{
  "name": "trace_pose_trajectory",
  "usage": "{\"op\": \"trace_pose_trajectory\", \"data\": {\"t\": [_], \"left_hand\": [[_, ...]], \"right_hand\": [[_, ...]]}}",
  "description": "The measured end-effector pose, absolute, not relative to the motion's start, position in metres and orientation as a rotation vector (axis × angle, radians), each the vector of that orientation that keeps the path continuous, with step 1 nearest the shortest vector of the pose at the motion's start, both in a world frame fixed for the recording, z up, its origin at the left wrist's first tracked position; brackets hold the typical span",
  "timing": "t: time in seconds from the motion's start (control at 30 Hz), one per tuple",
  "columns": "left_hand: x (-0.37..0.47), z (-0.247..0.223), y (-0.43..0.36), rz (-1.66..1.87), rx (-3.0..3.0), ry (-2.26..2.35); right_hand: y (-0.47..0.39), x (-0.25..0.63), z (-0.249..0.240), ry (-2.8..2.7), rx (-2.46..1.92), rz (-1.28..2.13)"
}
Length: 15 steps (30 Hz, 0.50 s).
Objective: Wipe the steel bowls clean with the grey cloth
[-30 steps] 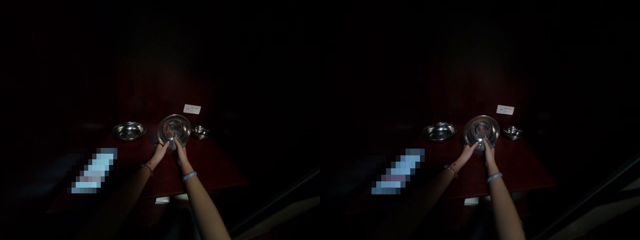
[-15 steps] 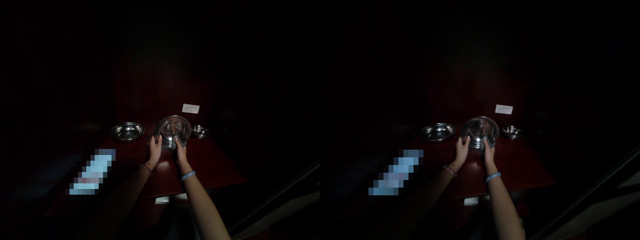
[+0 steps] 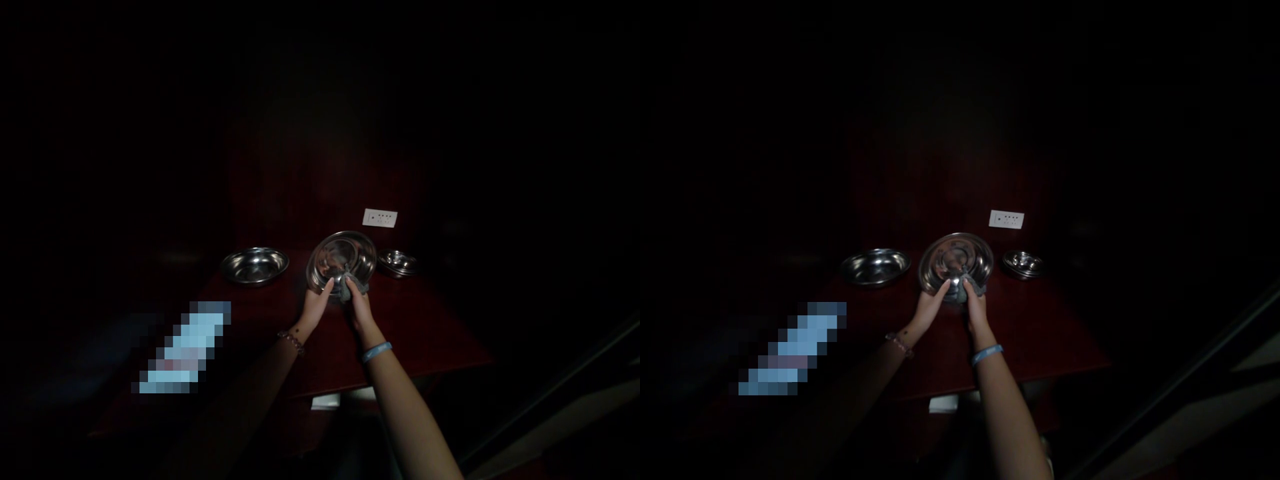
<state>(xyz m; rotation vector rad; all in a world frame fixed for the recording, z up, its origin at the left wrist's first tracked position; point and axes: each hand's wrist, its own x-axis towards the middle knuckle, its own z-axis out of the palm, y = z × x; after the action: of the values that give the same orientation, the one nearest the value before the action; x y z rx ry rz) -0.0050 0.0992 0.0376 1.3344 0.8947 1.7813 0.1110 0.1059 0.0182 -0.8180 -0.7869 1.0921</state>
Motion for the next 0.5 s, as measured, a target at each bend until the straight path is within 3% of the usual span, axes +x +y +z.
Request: {"op": "trace_pose_trajectory", "data": {"t": [0.5], "left_hand": [[-0.008,0.018,0.115,1.732,1.105,0.981]], "right_hand": [[0.100,0.116,0.022,-0.627,-0.957,0.800]]}}
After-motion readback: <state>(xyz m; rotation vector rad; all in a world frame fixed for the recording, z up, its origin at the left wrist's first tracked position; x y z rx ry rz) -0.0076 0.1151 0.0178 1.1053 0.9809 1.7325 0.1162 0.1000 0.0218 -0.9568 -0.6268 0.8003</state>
